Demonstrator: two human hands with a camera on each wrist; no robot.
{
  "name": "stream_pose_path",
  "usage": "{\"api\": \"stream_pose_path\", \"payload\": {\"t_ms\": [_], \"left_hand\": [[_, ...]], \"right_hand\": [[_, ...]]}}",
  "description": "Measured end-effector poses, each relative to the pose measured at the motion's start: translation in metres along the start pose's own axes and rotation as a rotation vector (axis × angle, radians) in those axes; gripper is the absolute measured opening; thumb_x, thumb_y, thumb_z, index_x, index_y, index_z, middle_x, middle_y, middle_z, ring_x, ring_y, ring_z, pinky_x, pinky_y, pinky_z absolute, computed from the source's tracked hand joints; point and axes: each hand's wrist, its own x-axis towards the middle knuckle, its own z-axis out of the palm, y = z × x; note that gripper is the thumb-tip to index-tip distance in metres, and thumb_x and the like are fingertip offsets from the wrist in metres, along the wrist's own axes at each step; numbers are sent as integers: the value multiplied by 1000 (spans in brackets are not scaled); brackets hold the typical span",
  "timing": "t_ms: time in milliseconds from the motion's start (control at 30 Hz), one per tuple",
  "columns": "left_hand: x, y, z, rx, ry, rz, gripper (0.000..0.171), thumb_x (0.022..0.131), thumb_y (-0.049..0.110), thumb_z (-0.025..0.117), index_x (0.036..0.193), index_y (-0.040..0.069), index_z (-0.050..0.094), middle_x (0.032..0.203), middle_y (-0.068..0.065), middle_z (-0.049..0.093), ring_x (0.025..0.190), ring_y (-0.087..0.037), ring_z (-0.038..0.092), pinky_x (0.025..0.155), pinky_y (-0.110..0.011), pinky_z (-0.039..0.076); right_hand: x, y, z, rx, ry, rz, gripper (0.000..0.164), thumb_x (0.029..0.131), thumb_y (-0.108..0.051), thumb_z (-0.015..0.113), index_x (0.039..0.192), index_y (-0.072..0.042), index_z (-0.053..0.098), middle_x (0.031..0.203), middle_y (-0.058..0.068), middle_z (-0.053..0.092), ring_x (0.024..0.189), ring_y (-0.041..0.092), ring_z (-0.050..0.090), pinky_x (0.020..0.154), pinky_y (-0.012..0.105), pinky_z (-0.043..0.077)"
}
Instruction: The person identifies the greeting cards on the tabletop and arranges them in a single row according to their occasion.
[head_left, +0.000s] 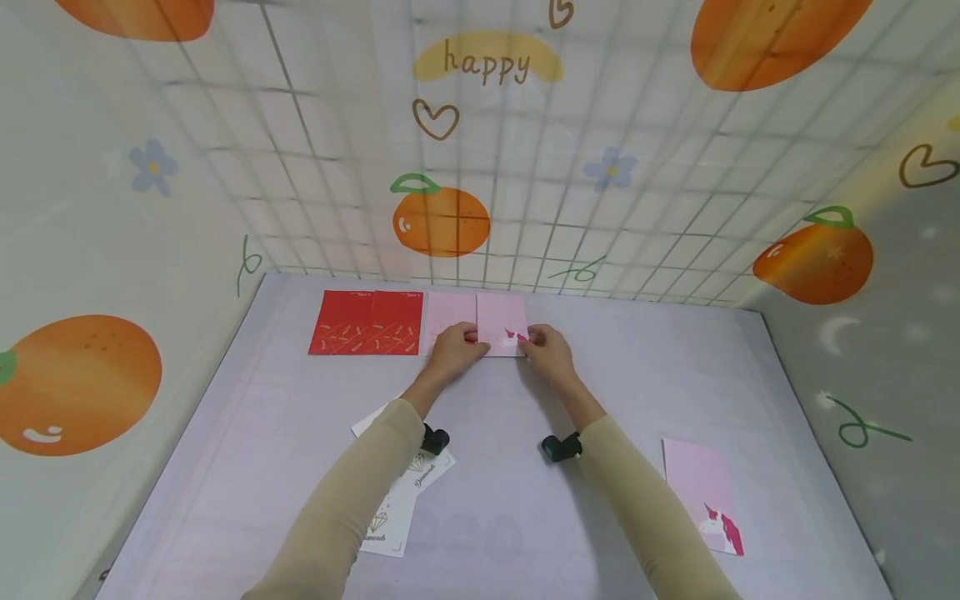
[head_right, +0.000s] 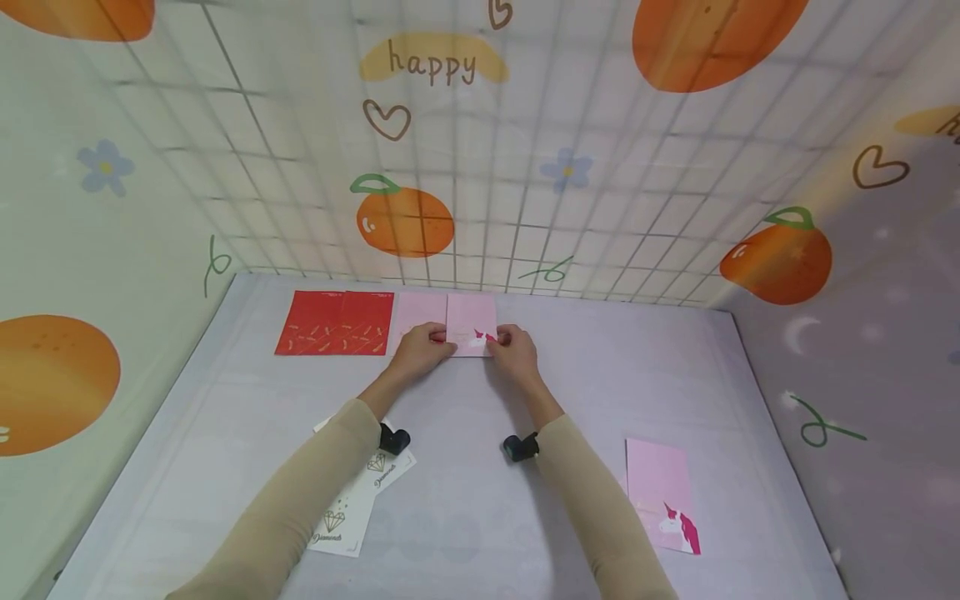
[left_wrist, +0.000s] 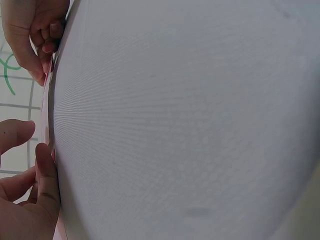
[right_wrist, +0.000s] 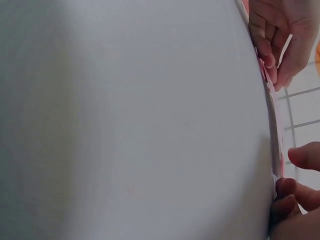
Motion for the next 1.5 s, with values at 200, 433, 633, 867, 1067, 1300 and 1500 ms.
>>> {"api": "stream_pose_path", "payload": {"t_ms": [200,433,633,867,1067,1300,1500], "left_hand": [[-2,1,0,-1,-3,3,49,92,26,73,134,4,58,120,-10,63,108,-25,59,93,-37,53],[-3,1,0,-1,0,8,46,92,26,73,131,4,60,120,-10,63,108,-26,60,92,-37,53],[-10,7,-2,-10,14,53,39,92,24,73,125,6,63,114,-7,66,103,-23,62,88,-35,55],[-26,23,-9,-23,30,173,40,92,24,74,125,3,64,109,-7,69,97,-22,65,83,-34,56],[-49,34,-18,-69,34,245,42,91,25,74,127,6,63,112,-7,69,96,-23,67,80,-35,57],[-81,44,-28,-99,39,269,44,90,26,76,129,13,62,115,-2,67,98,-19,67,77,-32,58],[-104,45,-31,-115,25,284,42,89,26,77,127,15,63,115,1,66,97,-14,65,75,-29,58]], "right_hand": [[-1,1,0,2,6,-2,37,93,-12,67,127,2,61,102,15,61,94,28,56,77,34,49],[-3,2,0,8,5,-9,36,93,-12,67,126,2,61,102,14,61,93,27,57,74,31,49],[-7,3,-5,35,5,-30,35,94,-14,65,126,-1,61,108,15,64,100,29,61,81,37,52],[-26,-5,-22,37,28,-147,33,96,-16,66,126,-4,62,105,13,66,100,30,64,82,41,54],[-53,-20,-43,7,34,-238,32,96,-19,68,126,-6,63,102,9,65,96,27,63,79,40,55],[-85,-31,-60,-8,47,-331,31,96,-16,69,124,-6,63,101,8,66,90,23,64,82,41,55],[-108,-31,-73,-31,66,-358,31,95,-17,70,125,-9,63,100,5,66,88,20,63,78,38,54]]}}
